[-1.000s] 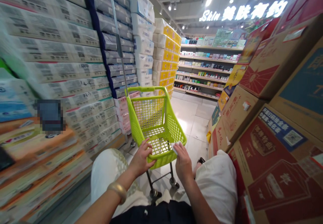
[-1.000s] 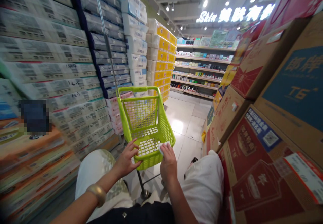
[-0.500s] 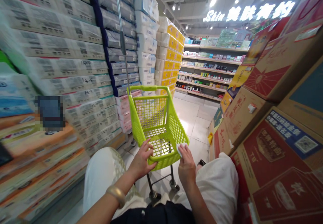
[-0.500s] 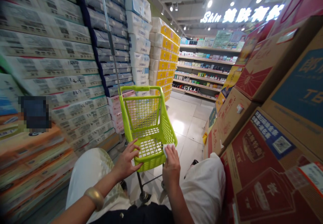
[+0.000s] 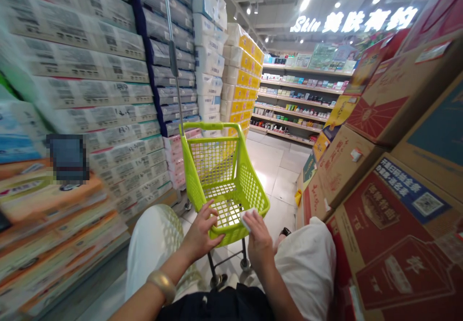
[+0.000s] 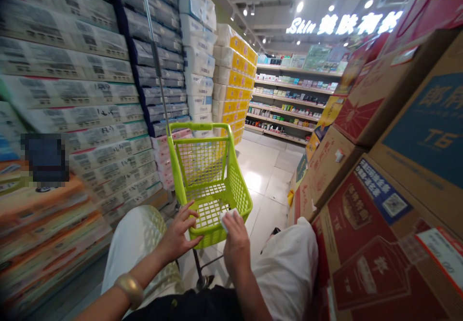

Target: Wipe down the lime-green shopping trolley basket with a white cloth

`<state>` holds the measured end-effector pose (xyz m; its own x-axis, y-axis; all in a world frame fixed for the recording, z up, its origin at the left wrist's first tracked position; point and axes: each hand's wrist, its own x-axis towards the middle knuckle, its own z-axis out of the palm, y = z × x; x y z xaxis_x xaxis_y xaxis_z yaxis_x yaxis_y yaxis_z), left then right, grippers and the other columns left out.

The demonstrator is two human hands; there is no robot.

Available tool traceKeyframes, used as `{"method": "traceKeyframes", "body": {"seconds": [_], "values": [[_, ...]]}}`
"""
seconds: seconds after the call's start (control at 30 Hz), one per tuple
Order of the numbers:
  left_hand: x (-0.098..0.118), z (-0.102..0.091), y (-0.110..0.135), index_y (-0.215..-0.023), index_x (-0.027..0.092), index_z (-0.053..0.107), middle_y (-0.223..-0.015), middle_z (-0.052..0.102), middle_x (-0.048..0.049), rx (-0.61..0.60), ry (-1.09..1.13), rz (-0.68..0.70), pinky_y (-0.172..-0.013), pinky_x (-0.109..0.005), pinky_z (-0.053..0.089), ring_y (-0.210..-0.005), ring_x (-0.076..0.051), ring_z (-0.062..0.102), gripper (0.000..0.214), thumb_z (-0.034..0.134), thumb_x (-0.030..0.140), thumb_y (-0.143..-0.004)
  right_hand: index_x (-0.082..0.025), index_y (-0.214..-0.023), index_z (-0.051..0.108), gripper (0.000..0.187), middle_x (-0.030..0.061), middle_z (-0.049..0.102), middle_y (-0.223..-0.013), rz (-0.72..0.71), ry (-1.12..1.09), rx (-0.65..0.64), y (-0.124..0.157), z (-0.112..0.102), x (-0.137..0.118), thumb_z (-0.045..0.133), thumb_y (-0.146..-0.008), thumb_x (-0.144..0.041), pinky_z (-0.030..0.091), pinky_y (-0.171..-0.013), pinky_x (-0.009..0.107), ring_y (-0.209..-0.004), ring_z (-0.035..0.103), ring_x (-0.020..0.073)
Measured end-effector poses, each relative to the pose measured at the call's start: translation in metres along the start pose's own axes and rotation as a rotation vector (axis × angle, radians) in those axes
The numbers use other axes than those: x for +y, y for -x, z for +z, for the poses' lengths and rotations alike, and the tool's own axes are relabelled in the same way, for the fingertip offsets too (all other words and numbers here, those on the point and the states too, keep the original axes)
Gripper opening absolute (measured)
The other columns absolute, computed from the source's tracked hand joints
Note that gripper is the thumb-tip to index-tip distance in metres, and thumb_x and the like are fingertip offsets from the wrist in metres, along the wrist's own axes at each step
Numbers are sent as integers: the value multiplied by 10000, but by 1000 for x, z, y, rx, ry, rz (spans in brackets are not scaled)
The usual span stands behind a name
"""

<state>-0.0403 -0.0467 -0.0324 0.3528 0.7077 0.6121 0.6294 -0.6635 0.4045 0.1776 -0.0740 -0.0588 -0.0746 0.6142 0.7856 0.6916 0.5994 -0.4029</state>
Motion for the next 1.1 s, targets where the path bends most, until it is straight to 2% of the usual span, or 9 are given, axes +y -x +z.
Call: {"method": "traceKeyframes", "body": {"seconds": [0.07,0.13,0.33,0.57,0.77,0.83,0.97,1.03,1.1], "values": [[-1,-1,0,-716,211,511,-1023,614,-71,1,0,3,-1063,-527,464,-1336,-343,438,201,712,201,-707,-273,-1269,637,491,33,691,-1245,-89,-44,-96,2,6,-15,413,-891,-53,490,-1073,409,-1292,552,202],[-2,-2,0,-711,208,513,-1018,619,-74,-8,2,8,-1063,-526,463,-1326,-340,448,202,714,216,-709,-275,-1276,631,499,32,685,-1255,-106,-71,-135,3,8,-19,413,-887,-51,483,-1077,414,-1290,554,198],[-1,-6,1,-707,209,504,-1020,618,-72,-17,11,1,-1056,-526,471,-1331,-342,443,230,733,207,-684,-192,-1243,656,460,106,695,-1222,154,50,118,0,-3,11,380,-901,-59,454,-1088,519,-1288,555,246],[0,-6,1,-706,210,514,-1023,625,-80,-7,17,3,-1059,-524,467,-1326,-333,446,193,706,224,-718,-263,-1292,616,493,47,669,-1280,-107,-110,-200,3,9,-23,408,-894,-58,480,-1075,459,-1314,530,210],[0,-6,3,-725,212,511,-1026,619,-69,-12,20,-7,-1074,-531,452,-1333,-340,439,226,732,202,-680,-185,-1242,653,468,111,690,-1231,156,53,110,2,-4,14,370,-895,-48,445,-1092,526,-1299,545,247],[0,-5,2,-724,210,509,-1025,616,-70,-9,17,-6,-1079,-542,445,-1332,-342,440,221,727,200,-684,-193,-1252,647,473,102,686,-1241,131,34,75,2,-1,8,376,-893,-44,450,-1094,504,-1308,535,237],[0,-4,2,-716,208,511,-1019,616,-74,-2,21,3,-1079,-537,444,-1329,-334,441,199,710,207,-710,-264,-1296,613,492,49,671,-1277,-88,-114,-178,2,9,-21,421,-894,-57,469,-1086,447,-1323,520,209],[0,-5,2,-716,208,514,-1021,616,-73,-8,24,0,-1077,-529,447,-1331,-333,438,201,715,207,-706,-272,-1291,618,498,48,675,-1269,-82,-118,-176,1,8,-21,416,-891,-54,471,-1082,459,-1309,535,212],[-1,-5,3,-720,209,516,-1025,615,-72,-16,22,-5,-1070,-533,452,-1332,-339,436,213,726,202,-690,-251,-1276,632,499,64,683,-1253,15,-61,-63,0,3,-9,390,-891,-45,466,-1081,489,-1297,548,225]]}}
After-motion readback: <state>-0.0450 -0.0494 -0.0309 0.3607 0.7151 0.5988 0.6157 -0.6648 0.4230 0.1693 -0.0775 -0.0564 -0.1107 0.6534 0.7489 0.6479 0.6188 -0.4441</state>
